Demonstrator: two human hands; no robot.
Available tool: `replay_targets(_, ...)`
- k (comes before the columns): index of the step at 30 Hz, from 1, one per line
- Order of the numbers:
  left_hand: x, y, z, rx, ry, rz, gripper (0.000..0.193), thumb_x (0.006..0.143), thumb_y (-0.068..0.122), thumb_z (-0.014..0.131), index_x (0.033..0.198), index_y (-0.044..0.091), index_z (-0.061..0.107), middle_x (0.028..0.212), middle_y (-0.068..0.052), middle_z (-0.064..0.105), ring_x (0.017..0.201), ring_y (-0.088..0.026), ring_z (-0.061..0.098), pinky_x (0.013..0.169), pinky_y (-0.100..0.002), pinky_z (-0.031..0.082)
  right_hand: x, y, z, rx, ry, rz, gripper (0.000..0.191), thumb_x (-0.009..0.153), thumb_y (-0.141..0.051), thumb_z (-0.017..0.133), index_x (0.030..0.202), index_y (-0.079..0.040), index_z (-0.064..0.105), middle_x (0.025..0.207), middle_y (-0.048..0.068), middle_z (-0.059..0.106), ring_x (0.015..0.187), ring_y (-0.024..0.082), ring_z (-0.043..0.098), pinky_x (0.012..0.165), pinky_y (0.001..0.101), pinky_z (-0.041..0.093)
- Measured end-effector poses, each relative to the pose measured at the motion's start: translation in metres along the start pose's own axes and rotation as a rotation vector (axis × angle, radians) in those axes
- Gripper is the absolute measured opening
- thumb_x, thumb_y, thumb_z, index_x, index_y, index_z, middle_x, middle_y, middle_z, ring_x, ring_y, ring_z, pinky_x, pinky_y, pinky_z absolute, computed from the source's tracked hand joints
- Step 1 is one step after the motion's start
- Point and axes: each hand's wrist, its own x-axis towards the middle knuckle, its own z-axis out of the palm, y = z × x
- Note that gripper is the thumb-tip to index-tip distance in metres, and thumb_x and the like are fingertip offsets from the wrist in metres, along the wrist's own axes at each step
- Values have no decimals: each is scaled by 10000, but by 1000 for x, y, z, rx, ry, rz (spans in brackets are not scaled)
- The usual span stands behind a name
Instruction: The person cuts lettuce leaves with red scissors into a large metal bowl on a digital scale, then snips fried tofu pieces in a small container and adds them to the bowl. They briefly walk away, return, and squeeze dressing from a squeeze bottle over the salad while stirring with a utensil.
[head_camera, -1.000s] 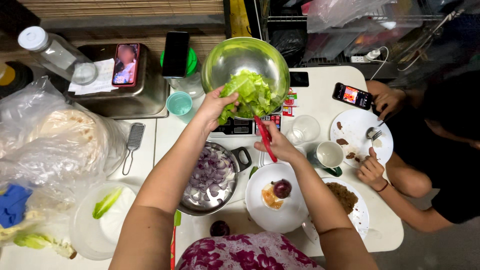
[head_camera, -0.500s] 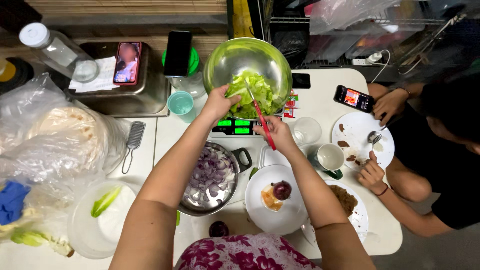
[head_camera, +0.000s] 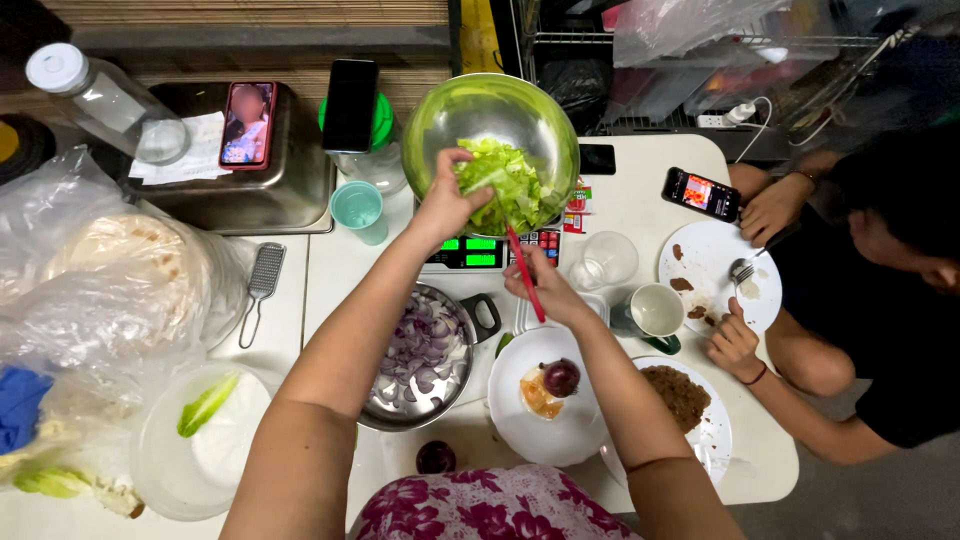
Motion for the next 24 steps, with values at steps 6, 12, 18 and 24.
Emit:
replay_targets(6, -1, -6, -4, -213, -235, -226, 425, 940, 80, 683, 1331, 36, 522, 1136, -101, 690, 785, -135, 663, 596, -301, 560, 11, -15, -8, 49, 38, -26, 585, 919, -184, 753, 1403, -64, 446, 1024, 20, 638, 950, 114, 628, 870, 280, 516)
replay_targets(12, 1, 6, -11, -267, -284, -347, 440, 965, 70, 678, 1365, 25, 501, 1116, -122, 700, 799, -153, 666, 587, -300, 558, 11, -22, 1, 147, 126, 14, 460, 915, -165, 788, 1309, -64, 572, 838, -50, 579, 689, 27, 511, 565, 207, 395)
replay_targets(18, -8, 23, -8, -382, -113, -318, 515, 896, 113, 701, 1322, 83, 413, 1115, -97, 628, 770, -165, 692, 522, -288, 563, 10, -28, -4, 195, 184, 25, 415, 911, -189, 785, 1244, -65, 573, 781, -74, 603, 618, 8, 500, 507, 205, 372)
replay_targets(24, -12, -7, 7, -216, 47, -148, 333, 933, 90, 766, 1239, -20, 695, 1016, -132, 712, 724, -146, 618, 581, -278, 564, 10, -29, -2, 248, 216, 69, 363, 894, -178, 800, 1181, -59, 613, 657, -51, 548, 505, 28, 436, 435, 225, 315)
